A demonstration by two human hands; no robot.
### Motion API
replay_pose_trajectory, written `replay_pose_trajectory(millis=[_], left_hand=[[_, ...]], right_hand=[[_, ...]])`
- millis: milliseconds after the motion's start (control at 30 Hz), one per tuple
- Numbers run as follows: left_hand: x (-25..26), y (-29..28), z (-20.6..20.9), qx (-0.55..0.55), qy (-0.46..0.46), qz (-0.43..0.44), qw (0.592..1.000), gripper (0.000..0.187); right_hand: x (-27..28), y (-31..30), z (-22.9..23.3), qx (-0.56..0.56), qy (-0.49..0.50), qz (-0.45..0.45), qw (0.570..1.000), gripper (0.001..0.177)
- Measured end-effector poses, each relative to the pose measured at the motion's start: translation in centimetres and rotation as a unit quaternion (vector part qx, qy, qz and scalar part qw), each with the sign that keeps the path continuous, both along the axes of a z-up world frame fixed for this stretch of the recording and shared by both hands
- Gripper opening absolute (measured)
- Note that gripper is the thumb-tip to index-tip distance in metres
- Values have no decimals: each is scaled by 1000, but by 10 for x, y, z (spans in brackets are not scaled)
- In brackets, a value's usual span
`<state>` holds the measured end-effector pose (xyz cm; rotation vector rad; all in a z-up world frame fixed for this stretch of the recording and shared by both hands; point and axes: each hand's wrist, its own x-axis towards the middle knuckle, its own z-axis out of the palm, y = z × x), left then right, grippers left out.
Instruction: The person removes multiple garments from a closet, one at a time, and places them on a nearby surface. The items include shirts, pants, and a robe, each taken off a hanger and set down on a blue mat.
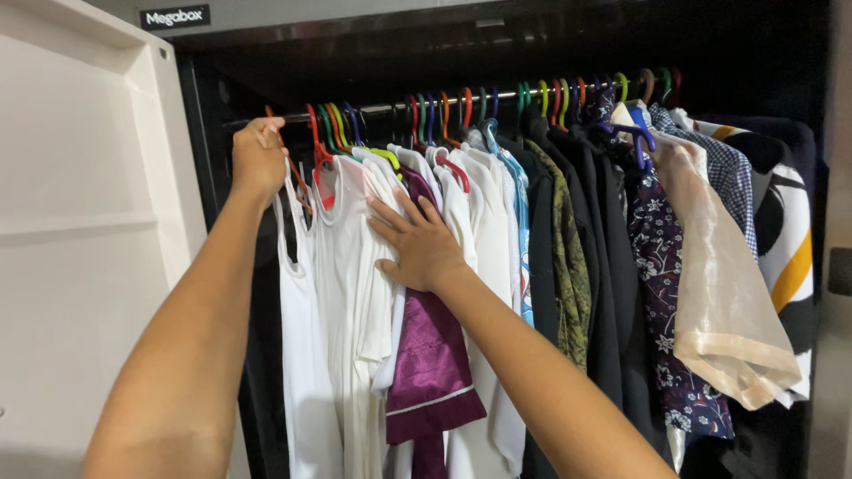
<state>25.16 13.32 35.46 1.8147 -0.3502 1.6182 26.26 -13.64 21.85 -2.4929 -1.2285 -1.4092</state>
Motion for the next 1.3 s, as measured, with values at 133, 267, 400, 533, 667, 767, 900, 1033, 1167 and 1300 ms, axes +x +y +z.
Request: replay_pose_trajectory(millis=[133, 267, 400, 533, 667, 767, 900, 1033, 1167, 1300], left_hand=[[-14, -10, -5, 207, -74, 76, 973, 25], [-33, -45, 3, 159, -52, 73, 983, 23], [-72, -65, -11, 130, -35, 79, 988, 24], [-117, -66, -29, 57, -3, 26, 998, 28], [-162, -61, -41, 38, 10, -32, 999, 32], [-196, -58, -55, 11, 25, -67, 997, 36], [-238, -61, -69, 59, -26, -97, 993, 46], [-290, -67, -82, -31, 2, -89, 996, 58], [-355, -74, -94, -36, -3, -98, 995, 65], [-420, -86, -110, -69, 2, -74, 995, 70]], right_hand=[[1, 2, 1, 0, 1, 2, 1000, 75], [-3, 0, -2, -9, 14, -13, 1000, 77], [-8, 3, 2, -19, 51, -26, 998, 82], [-14, 5, 1, -20, 58, -37, 997, 84], [-20, 12, -1, -13, 78, -24, 997, 80], [-28, 16, -6, 24, 82, 43, 995, 77], [-56, 24, -6, 107, 169, 169, 965, 68], [-85, 29, 2, 199, 223, 308, 903, 58], [-104, 42, 22, 274, 167, 459, 828, 55], [-127, 57, 36, 273, 65, 521, 806, 56]])
